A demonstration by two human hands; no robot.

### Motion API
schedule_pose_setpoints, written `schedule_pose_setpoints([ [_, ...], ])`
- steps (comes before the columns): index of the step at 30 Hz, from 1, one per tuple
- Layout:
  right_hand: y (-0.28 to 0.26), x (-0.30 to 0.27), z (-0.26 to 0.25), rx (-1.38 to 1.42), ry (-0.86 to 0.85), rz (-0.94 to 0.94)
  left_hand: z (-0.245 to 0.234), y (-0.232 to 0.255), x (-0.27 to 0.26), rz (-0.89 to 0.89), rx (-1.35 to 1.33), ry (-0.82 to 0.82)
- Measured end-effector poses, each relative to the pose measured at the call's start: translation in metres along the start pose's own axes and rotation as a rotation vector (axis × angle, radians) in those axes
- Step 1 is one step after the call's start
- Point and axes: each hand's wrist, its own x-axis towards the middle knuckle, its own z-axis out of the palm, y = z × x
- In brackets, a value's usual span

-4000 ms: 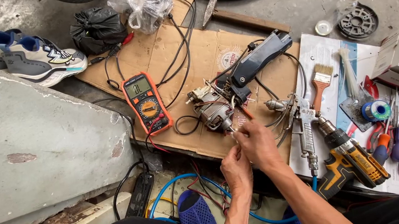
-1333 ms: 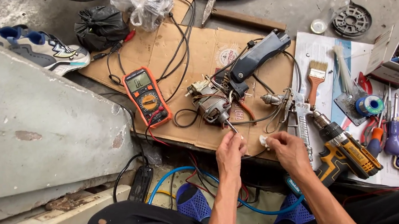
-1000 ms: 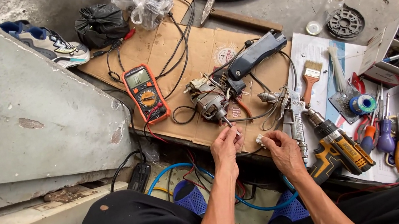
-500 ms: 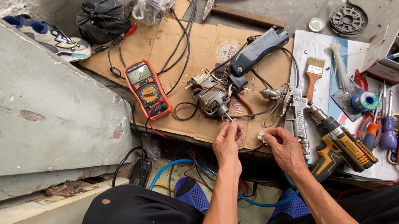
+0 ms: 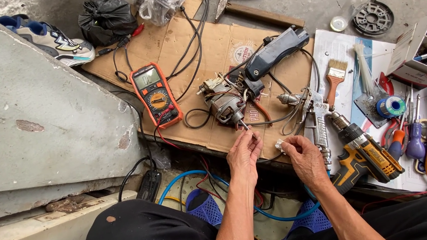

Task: The person sits on the floor and works on a small electrical component, likely a motor or switch. They use a multimeter to test connections, a cordless drill to remove screws, and pliers to strip wires. The person also handles a small black electronic module and connects it to the main component.

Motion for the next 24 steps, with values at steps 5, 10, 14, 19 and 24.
schedule_pose_setpoints([
  [5, -0.003, -0.002, 0.0, 0.016, 0.002, 0.002, 0.006, 0.013, -0.012, -0.023, 0.002, -0.008],
  [10, -0.002, -0.002, -0.001, 0.012, -0.002, 0.001, -0.002, 0.008, -0.008, -0.023, 0.009, -0.038],
  [14, -0.003, -0.002, -0.003, 0.012, -0.004, 0.008, -0.006, 0.007, -0.009, -0.042, -0.012, -0.069],
  [19, -0.002, -0.001, -0.002, 0.004, -0.003, 0.007, -0.002, 0.008, -0.005, -0.053, 0.002, -0.044],
  [24, -0.003, -0.002, -0.002, 0.006, 0.002, 0.004, 0.005, 0.014, -0.004, -0.069, -0.015, 0.022],
])
